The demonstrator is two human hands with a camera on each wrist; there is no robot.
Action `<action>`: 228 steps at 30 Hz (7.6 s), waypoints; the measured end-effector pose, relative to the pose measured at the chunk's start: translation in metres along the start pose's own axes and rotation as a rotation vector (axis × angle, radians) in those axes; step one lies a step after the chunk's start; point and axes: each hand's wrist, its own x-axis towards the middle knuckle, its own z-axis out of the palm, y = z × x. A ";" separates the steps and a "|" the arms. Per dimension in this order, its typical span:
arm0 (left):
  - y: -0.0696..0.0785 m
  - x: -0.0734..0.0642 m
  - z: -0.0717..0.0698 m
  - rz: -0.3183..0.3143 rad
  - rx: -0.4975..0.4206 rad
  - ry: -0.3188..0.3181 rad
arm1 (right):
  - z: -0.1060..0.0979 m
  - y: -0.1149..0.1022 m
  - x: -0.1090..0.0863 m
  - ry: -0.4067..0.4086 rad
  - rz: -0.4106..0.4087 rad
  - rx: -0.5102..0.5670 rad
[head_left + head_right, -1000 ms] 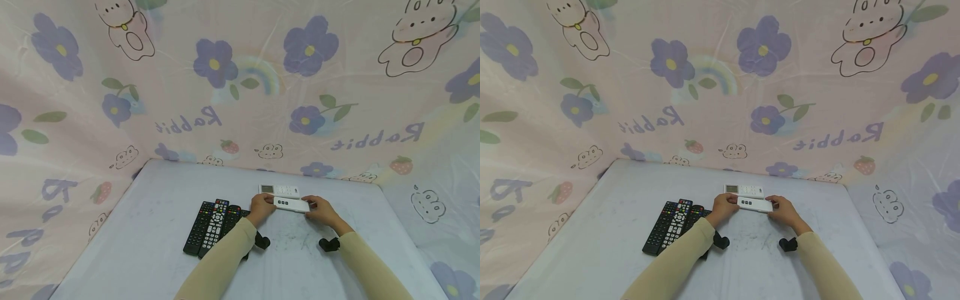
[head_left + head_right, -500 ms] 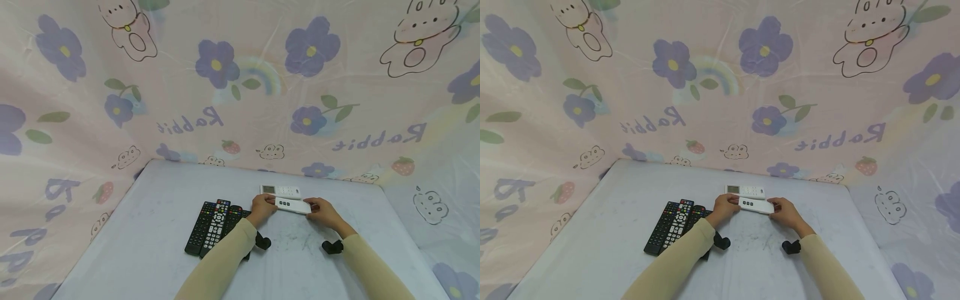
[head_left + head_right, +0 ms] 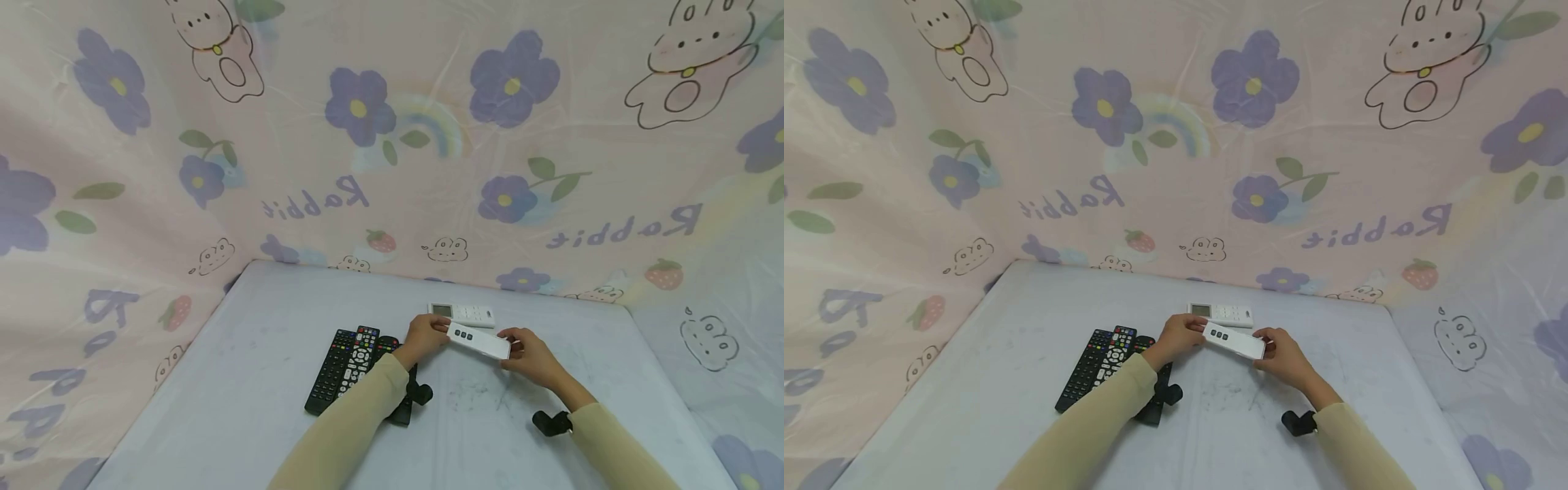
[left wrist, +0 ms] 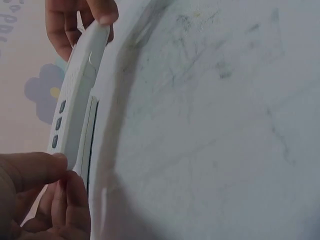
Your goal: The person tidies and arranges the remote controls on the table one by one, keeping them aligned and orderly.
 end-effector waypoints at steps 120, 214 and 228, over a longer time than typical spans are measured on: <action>-0.020 0.065 -0.045 -0.067 0.083 -0.127 | 0.001 0.020 0.086 -0.025 0.103 0.049; -0.005 0.036 -0.049 0.044 0.042 -0.453 | 0.047 -0.060 -0.043 0.128 0.249 0.255; -0.011 0.035 -0.031 0.104 0.090 -0.426 | 0.069 -0.064 -0.055 0.103 0.261 0.227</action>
